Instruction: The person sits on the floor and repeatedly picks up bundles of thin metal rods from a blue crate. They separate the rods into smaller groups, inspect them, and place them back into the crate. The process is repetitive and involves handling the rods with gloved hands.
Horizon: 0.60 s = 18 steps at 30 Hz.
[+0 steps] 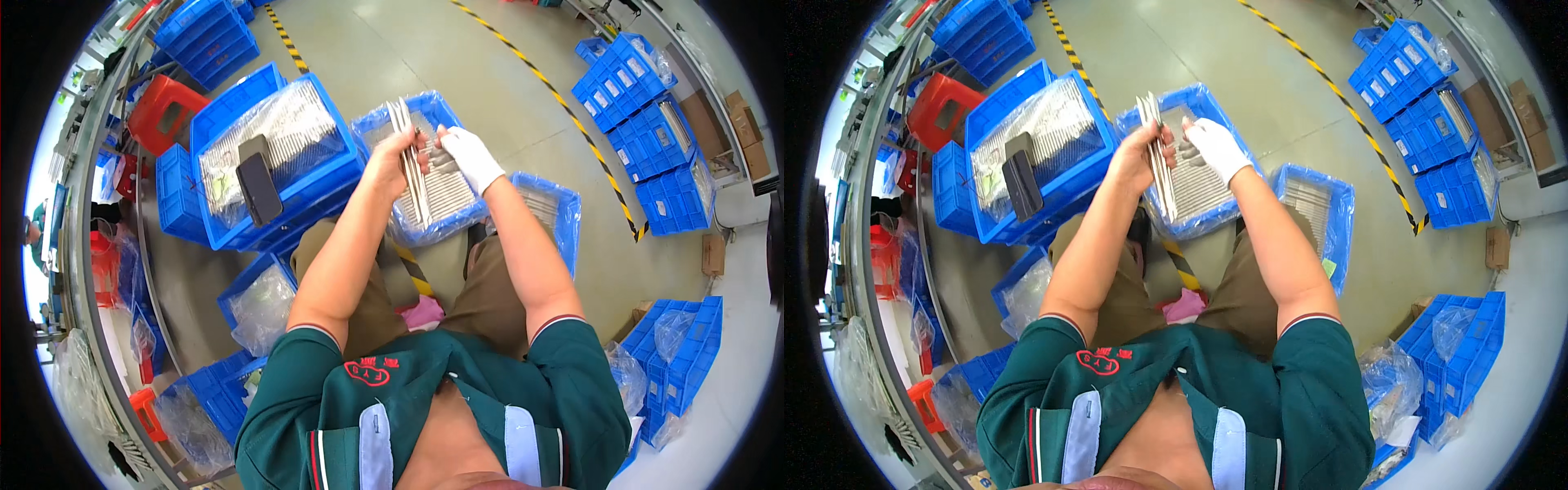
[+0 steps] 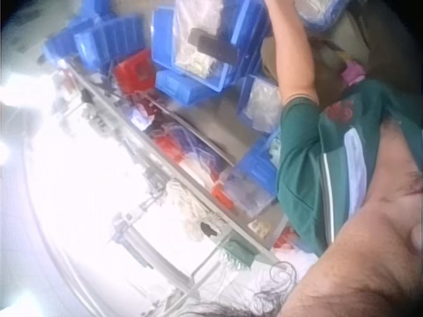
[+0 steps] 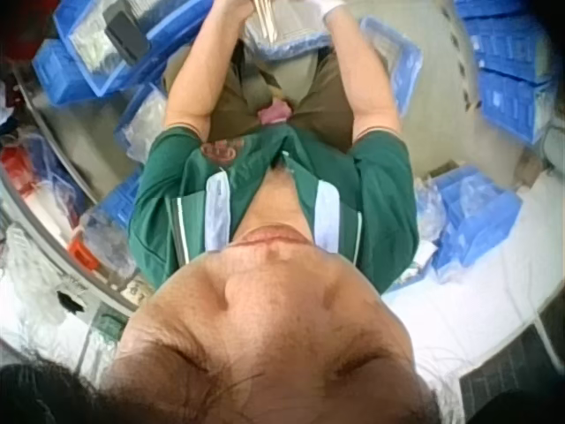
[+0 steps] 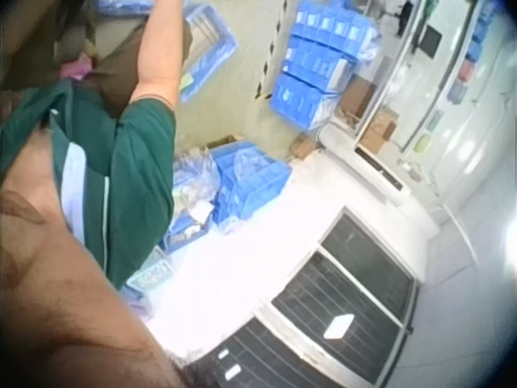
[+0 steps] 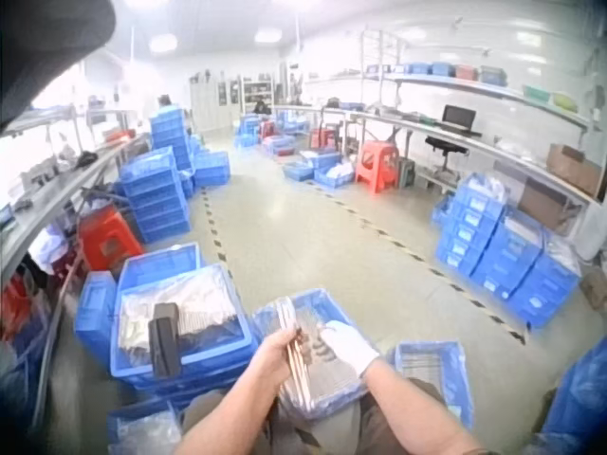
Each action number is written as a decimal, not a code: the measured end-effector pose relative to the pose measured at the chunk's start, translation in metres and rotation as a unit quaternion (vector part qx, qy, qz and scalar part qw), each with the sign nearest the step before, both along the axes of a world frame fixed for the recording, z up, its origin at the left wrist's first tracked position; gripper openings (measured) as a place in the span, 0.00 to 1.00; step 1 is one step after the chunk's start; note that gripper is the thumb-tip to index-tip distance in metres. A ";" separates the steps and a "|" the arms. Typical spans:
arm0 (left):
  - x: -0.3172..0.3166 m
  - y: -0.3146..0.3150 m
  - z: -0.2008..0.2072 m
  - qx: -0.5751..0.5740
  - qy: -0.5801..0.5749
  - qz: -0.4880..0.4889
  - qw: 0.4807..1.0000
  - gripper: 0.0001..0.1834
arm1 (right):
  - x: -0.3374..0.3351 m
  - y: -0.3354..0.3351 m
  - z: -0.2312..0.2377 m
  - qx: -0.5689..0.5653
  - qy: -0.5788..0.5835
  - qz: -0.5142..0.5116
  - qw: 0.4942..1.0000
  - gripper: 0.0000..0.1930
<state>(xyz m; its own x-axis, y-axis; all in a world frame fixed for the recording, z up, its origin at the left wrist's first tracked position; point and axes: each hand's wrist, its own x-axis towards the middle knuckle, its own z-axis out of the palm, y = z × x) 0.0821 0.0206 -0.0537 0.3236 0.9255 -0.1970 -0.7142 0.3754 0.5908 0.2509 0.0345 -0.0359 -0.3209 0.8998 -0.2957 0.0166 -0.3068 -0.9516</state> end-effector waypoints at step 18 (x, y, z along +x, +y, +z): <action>-0.001 0.001 0.043 0.221 0.221 -0.011 0.950 0.16 | 0.024 -0.033 -0.005 -0.203 0.267 0.153 0.930 0.14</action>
<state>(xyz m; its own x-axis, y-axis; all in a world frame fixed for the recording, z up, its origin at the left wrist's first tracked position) 0.0810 0.0214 -0.0107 0.3197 0.9434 0.0883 -0.3541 0.0325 0.9346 0.2745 0.0010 -0.0406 -0.7422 0.5913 -0.3155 -0.2789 -0.7006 -0.6568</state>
